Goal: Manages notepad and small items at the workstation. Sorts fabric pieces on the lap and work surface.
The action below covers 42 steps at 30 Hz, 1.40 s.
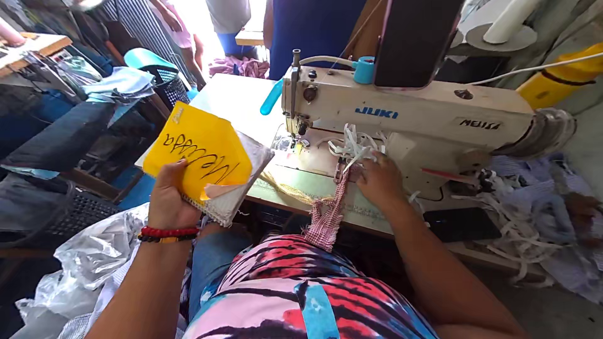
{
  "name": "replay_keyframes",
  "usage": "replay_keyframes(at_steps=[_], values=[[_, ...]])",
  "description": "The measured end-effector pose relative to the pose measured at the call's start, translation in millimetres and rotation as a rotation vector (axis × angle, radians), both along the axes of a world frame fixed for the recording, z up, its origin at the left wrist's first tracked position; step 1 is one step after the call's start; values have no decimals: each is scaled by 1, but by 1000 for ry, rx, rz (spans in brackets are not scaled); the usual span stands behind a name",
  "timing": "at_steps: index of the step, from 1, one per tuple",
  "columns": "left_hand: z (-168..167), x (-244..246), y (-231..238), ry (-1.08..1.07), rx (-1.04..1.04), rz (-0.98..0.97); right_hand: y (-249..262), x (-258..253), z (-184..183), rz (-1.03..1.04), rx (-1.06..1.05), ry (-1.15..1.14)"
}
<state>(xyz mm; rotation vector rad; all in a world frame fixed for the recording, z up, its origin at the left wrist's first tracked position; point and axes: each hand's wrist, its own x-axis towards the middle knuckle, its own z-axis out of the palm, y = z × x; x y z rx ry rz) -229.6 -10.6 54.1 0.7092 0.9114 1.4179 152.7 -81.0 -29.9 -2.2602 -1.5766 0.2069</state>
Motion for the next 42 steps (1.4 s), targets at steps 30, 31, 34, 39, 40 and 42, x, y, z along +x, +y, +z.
replay_keyframes(at_steps=[30, 31, 34, 39, 40, 42], values=[[-64, -58, -21, -61, -395, 62, 81, -192, 29, 682, -74, 635], [-63, -52, -19, -71, -399, 27, 74, -190, 28, 634, -169, 813], [-63, -24, -4, -52, -360, -128, 60, -185, 22, 480, -333, 1248], [-90, 15, 41, 637, -105, -168, 76, -160, 1, 302, -52, 1163], [-93, 19, 41, 875, 15, -198, 82, -153, -7, 290, -31, 1093], [-89, 29, 22, 1305, 248, -342, 85, -145, -19, 246, -10, 1000]])
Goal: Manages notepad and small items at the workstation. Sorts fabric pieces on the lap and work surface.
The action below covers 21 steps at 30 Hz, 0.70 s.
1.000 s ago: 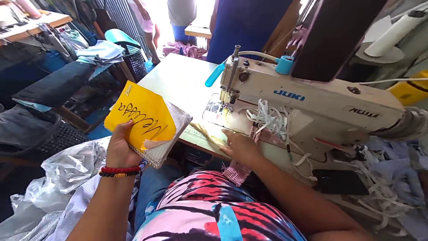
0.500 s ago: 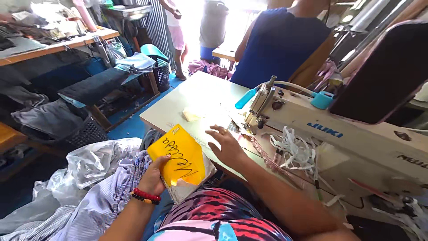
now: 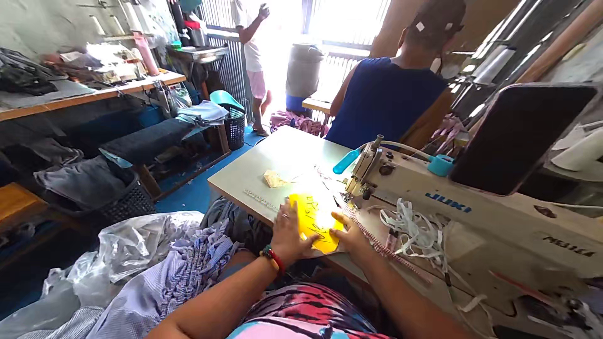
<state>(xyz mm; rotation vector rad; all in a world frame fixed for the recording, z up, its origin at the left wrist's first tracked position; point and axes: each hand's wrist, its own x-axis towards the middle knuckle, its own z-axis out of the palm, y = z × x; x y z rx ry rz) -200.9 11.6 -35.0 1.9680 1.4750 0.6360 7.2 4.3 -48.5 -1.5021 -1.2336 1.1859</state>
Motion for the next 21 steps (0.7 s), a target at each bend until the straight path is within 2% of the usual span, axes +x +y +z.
replay_keyframes(at_steps=[2, 3, 4, 6, 11, 13, 18, 21], values=[[4, 9, -17, 276, 58, -186, 0, -1, -4, -50, -1, -27], [6, 12, -22, 353, 1, -256, -1, -2, -5, -58, 4, -39], [5, 14, -23, 389, -24, -291, -2, -3, -7, -54, 15, -53], [2, 14, -23, 442, 59, -328, -1, -4, -10, -49, 34, -68], [-15, 5, -26, 438, 667, -278, -10, -9, 13, -50, -97, -3], [-27, 0, -26, 298, 759, -180, -17, -10, 15, -37, -107, 83], [-39, -21, -23, -276, 379, 2, -25, -12, 16, 19, -122, 301], [-42, -23, -24, -657, 242, 187, -23, -13, 9, 16, -131, 286]])
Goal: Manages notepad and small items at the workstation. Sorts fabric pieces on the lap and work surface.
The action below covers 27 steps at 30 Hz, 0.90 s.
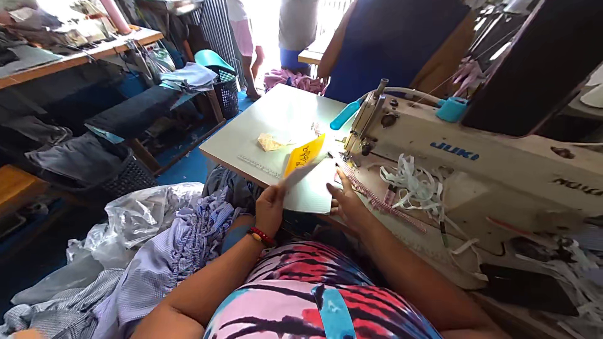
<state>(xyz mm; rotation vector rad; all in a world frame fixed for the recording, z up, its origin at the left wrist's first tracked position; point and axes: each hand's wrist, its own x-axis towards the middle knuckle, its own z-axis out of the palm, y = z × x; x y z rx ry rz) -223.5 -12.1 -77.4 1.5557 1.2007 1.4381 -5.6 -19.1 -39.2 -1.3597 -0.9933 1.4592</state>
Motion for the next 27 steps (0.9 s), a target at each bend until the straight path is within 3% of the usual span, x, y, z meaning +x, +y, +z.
replay_keyframes(at_steps=[3, 5, 8, 10, 12, 14, 16, 18, 21, 24, 27], values=[[1, -8, -5, -239, -70, 96, 8, -1, -7, -18, 32, -237], [-5, -22, -12, -288, -146, 111, 16, 3, -1, 41, 70, -523], [-5, -30, -26, -452, -459, 132, 21, 0, 6, 114, 261, -1133], [1, -30, -33, -587, -692, 101, 22, -10, -4, 53, 498, -1371], [0, -29, -35, -627, -856, 9, 26, -32, -2, 72, 497, -1377], [-9, -31, -34, -677, -949, -36, 38, -56, 5, 133, 263, -1266], [-16, -34, -31, -790, -929, 23, 52, -71, 3, 139, 157, -1209], [-18, -45, -25, -863, -826, 86, 63, -74, -4, 146, 245, -1229], [-18, -69, -19, -688, -706, 26, 78, -71, -10, 217, 366, -1239], [-11, -75, -20, -428, -716, -108, 93, -66, -8, 267, 422, -1304], [-5, -62, -21, -403, -753, -205, 109, -65, -3, 341, 532, -1462]])
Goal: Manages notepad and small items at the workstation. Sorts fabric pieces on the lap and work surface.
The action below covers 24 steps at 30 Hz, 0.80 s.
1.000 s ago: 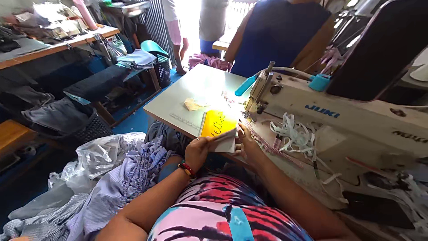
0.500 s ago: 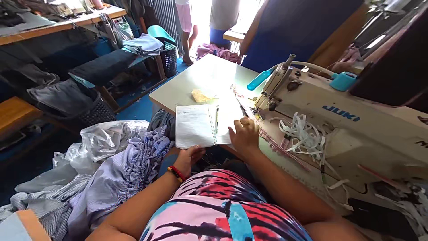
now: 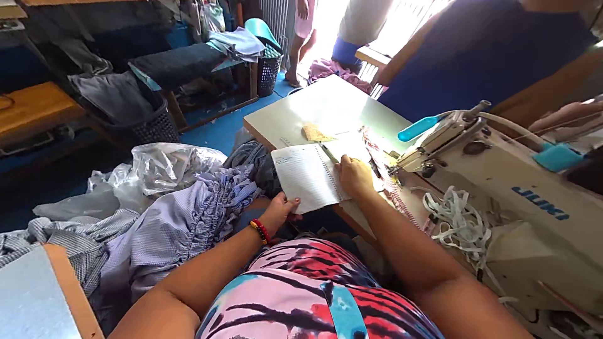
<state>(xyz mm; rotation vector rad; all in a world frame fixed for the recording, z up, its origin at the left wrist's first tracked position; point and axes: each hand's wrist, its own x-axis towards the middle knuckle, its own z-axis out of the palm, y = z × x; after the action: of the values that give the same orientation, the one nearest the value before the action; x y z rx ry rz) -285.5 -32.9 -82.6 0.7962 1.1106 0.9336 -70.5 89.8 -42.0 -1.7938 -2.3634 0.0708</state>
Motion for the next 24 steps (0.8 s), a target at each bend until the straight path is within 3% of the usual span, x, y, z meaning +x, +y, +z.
replay_keyframes(at_steps=[4, 9, 11, 13, 16, 24], values=[[1, 11, -3, -65, 12, 29, 11, 2, 8, 236, 246, -84], [-15, 0, -4, -98, 62, 119, -8, -33, 12, 106, 512, 158], [-18, -3, -3, -126, 43, 103, -22, -47, 7, -29, 423, 232], [-21, -6, -4, -150, 46, 87, -31, -54, -4, -120, 203, 195], [-20, -12, -4, -122, 64, 66, -29, -63, -9, -150, -49, 115], [-11, -16, 25, -143, 64, 276, -16, -60, -17, 163, 58, 100]])
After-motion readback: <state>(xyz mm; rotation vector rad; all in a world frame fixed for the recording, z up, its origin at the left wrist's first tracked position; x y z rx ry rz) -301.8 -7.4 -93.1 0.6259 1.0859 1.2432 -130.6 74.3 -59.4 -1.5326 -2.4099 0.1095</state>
